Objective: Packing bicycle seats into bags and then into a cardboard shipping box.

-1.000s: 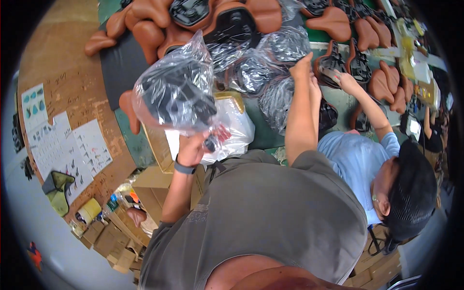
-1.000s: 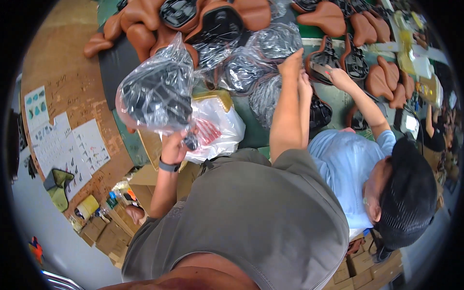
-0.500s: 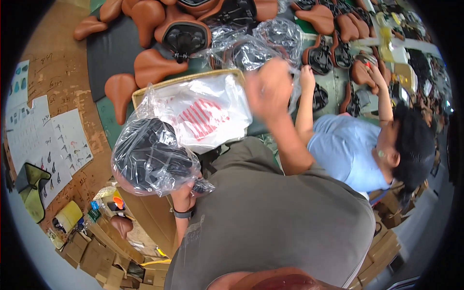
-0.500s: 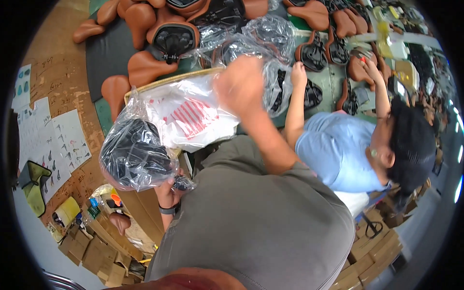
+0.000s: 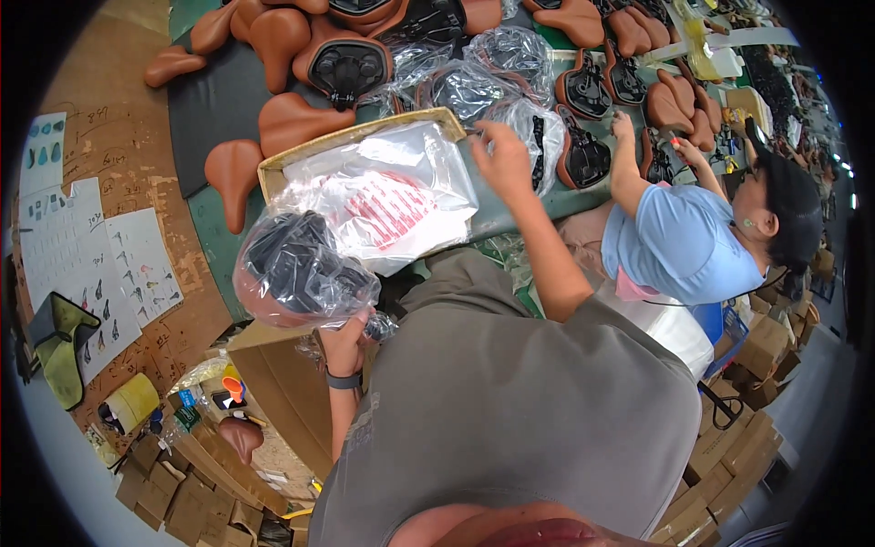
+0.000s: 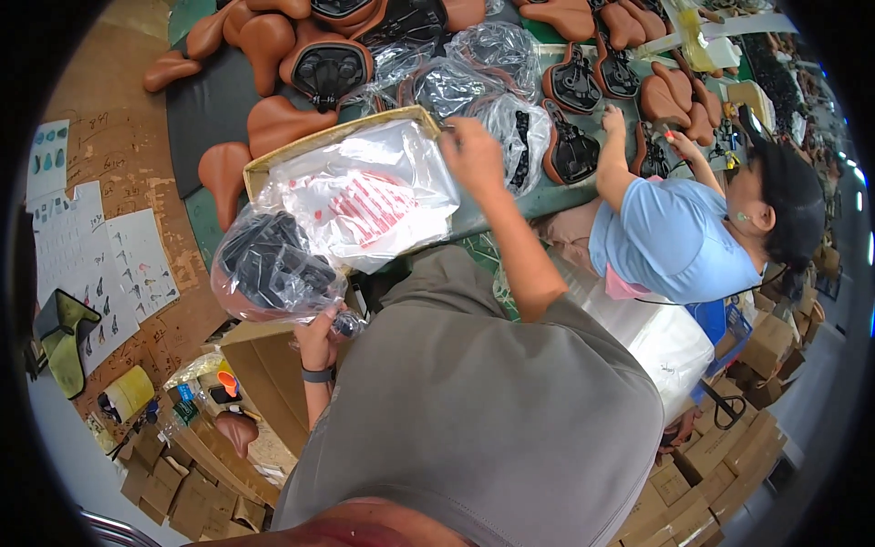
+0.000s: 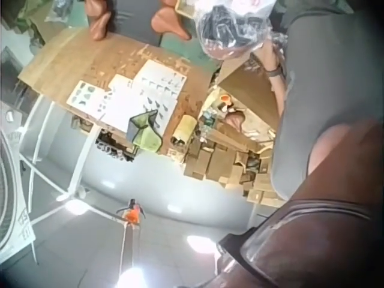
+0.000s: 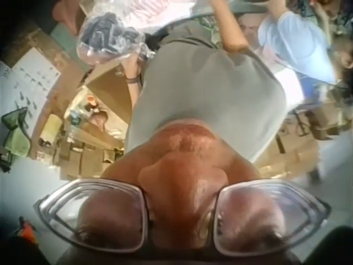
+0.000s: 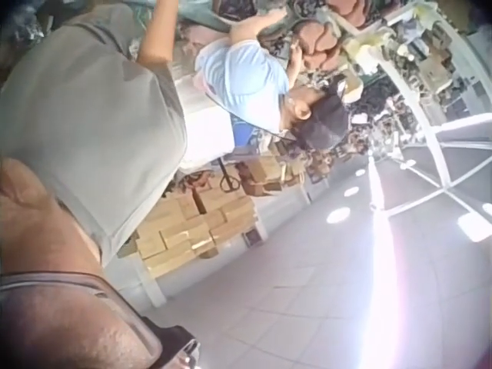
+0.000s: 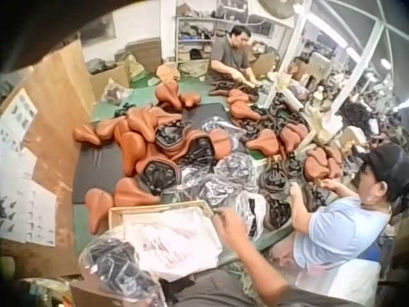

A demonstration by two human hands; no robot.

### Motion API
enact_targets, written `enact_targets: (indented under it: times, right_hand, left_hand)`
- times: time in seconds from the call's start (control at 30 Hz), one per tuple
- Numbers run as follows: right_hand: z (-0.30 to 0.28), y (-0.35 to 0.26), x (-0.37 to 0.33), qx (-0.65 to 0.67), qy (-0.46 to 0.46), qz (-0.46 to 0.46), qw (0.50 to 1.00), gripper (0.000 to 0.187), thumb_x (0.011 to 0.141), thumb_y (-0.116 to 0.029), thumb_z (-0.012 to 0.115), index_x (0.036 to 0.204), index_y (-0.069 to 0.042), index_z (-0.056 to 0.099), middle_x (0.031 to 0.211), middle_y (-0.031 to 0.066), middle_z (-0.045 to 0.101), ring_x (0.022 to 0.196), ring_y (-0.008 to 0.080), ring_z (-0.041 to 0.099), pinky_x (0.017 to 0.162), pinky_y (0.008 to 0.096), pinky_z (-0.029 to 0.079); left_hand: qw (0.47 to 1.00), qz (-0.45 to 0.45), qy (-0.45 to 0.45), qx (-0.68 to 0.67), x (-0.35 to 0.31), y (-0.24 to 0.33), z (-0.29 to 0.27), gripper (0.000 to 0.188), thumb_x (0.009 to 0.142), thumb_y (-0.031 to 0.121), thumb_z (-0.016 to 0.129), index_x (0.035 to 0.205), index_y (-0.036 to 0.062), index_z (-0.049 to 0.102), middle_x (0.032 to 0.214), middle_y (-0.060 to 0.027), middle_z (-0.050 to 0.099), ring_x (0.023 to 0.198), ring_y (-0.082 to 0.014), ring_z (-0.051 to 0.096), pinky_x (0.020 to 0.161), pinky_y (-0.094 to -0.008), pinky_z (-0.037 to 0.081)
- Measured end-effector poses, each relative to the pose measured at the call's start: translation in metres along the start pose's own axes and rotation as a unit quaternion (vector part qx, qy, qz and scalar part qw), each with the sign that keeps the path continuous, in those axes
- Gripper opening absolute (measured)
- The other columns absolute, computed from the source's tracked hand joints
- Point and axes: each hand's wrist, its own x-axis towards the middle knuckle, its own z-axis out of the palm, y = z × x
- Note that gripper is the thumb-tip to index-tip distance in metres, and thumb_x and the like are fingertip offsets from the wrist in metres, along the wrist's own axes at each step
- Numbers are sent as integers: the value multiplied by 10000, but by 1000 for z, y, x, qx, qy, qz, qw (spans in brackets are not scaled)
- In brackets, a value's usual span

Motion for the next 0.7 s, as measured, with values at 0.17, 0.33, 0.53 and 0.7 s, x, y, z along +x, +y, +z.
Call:
enact_targets:
  times: [0.17, 0.33, 0.53, 0.7]
  right_hand:
    - [25, 204, 66, -168, 39, 94, 981, 798, 877, -198, 829, 1548, 40, 468, 1351, 289, 644, 1287, 458, 606, 1101, 498, 493]
    - [48, 329, 117, -254, 21, 215, 943, 1081, 805, -273, 896, 1638, 64, 295, 1423, 323, 636, 1359, 454, 604, 1155, 486, 483]
    - [73, 334, 147, -19, -252, 249, 935, 1061, 688, -542, 939, 1522, 5, 578, 1376, 279, 700, 1281, 376, 690, 1067, 459, 549]
    - [-14, 384, 188, 317, -356, 449, 756, 377, 1002, -332, 757, 1226, -34, 808, 1135, 63, 777, 1052, 197, 698, 954, 316, 514]
  left_hand:
    - [999, -33, 24, 16, 14, -9, 22, 436, 904, 54, 820, 1292, -56, 655, 995, -136, 777, 734, -187, 737, 491, -256, 534]
    - [996, -58, 64, 3, 28, -15, 35, 425, 896, 67, 848, 1253, -48, 649, 997, -145, 775, 697, -177, 722, 459, -245, 500]
    - [993, -29, 111, 32, 8, -13, 32, 232, 881, 73, 871, 999, 31, 676, 768, -30, 672, 571, -121, 610, 473, -262, 461]
    - [992, -39, 8, 121, 9, 17, 4, 332, 854, 134, 890, 1047, 45, 635, 781, 16, 634, 627, -104, 605, 557, -283, 489]
